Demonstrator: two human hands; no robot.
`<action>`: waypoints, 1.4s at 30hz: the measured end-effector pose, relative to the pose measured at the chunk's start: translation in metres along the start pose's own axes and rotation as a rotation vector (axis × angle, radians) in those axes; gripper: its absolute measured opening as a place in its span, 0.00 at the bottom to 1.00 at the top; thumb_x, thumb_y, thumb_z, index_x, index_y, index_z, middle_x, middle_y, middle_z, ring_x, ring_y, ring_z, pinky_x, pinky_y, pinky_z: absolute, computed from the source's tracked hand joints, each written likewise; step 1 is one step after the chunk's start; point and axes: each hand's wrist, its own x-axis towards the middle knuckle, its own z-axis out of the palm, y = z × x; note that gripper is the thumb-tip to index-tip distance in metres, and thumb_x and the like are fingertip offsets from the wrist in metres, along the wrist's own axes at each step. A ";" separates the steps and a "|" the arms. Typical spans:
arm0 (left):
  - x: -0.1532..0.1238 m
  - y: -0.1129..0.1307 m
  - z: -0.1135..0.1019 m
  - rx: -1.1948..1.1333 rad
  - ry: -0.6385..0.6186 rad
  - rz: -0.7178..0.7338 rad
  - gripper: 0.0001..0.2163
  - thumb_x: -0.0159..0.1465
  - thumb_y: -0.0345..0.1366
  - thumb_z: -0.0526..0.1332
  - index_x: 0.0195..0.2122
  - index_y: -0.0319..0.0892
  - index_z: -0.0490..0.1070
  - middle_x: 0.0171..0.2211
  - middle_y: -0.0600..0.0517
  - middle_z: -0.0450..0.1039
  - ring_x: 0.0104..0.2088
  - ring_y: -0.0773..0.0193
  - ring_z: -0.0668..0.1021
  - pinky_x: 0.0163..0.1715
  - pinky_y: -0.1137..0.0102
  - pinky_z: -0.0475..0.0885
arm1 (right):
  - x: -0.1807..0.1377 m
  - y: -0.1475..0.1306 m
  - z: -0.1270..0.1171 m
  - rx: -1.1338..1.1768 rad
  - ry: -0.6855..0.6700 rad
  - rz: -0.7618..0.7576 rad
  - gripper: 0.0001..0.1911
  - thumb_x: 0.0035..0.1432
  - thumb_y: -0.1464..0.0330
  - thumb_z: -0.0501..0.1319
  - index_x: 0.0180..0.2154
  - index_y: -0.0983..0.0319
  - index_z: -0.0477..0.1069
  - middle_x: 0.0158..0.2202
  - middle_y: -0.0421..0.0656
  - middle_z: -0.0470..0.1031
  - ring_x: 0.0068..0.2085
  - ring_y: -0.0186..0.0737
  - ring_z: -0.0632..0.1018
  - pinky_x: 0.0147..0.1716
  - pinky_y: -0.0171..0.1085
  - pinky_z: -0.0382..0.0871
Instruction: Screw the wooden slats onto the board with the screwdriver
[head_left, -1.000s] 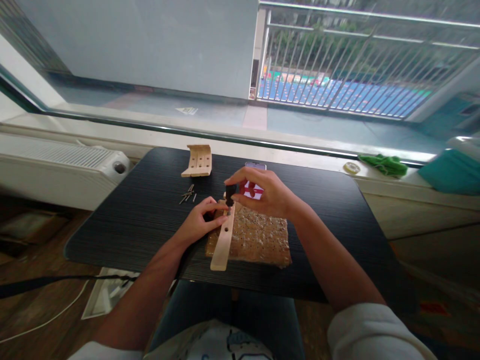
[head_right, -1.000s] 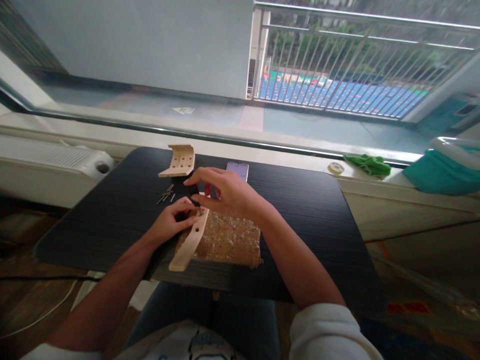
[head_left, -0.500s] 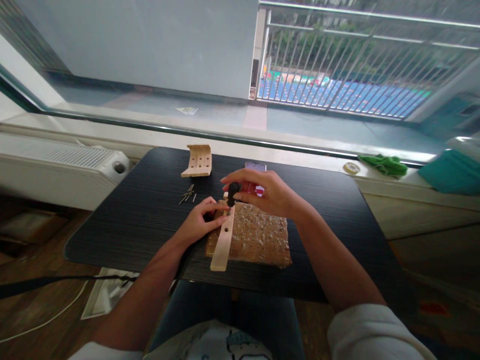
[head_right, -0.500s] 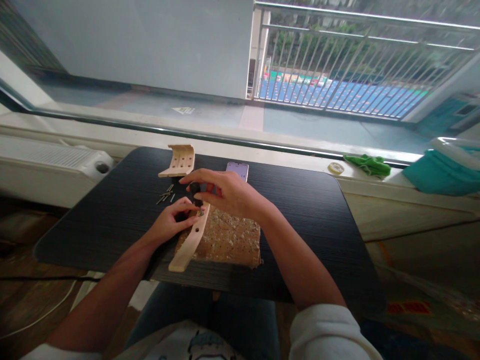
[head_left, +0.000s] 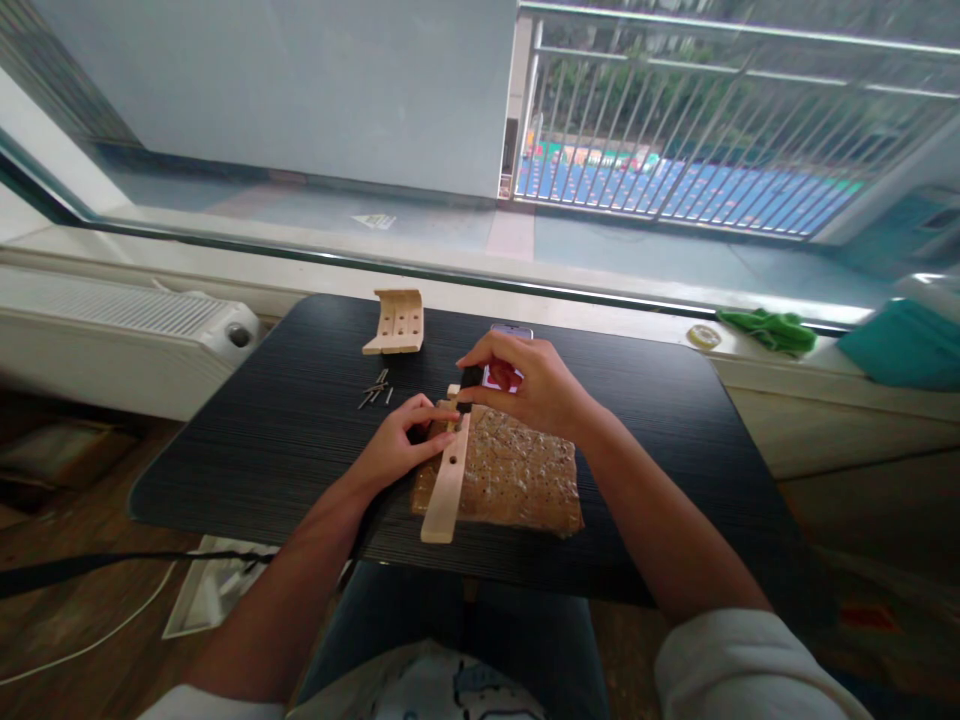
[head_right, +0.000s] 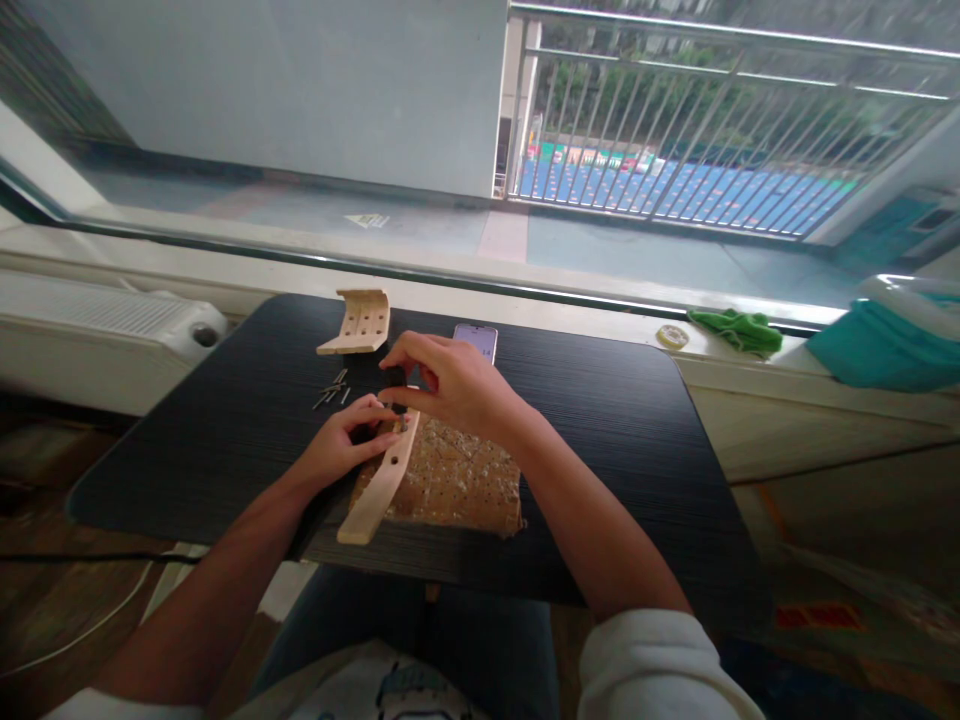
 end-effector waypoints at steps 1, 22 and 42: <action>0.000 -0.001 0.000 0.007 0.002 -0.002 0.10 0.57 0.39 0.64 0.40 0.45 0.78 0.30 0.55 0.61 0.31 0.67 0.68 0.32 0.71 0.66 | 0.000 0.000 0.001 -0.004 0.008 0.009 0.11 0.54 0.65 0.66 0.38 0.63 0.71 0.29 0.37 0.71 0.25 0.26 0.64 0.28 0.31 0.60; 0.000 0.004 -0.001 -0.009 -0.018 -0.010 0.09 0.58 0.38 0.64 0.38 0.44 0.78 0.30 0.55 0.61 0.31 0.66 0.68 0.32 0.71 0.65 | -0.003 -0.005 -0.008 -0.002 -0.169 -0.007 0.14 0.59 0.71 0.56 0.48 0.65 0.68 0.34 0.42 0.74 0.29 0.29 0.71 0.30 0.31 0.63; 0.000 0.005 -0.001 0.006 -0.009 -0.042 0.10 0.57 0.40 0.64 0.38 0.44 0.78 0.30 0.55 0.62 0.32 0.65 0.68 0.33 0.70 0.66 | -0.001 -0.001 -0.007 -0.027 -0.101 -0.051 0.12 0.59 0.69 0.61 0.45 0.63 0.72 0.34 0.40 0.74 0.27 0.27 0.67 0.30 0.31 0.62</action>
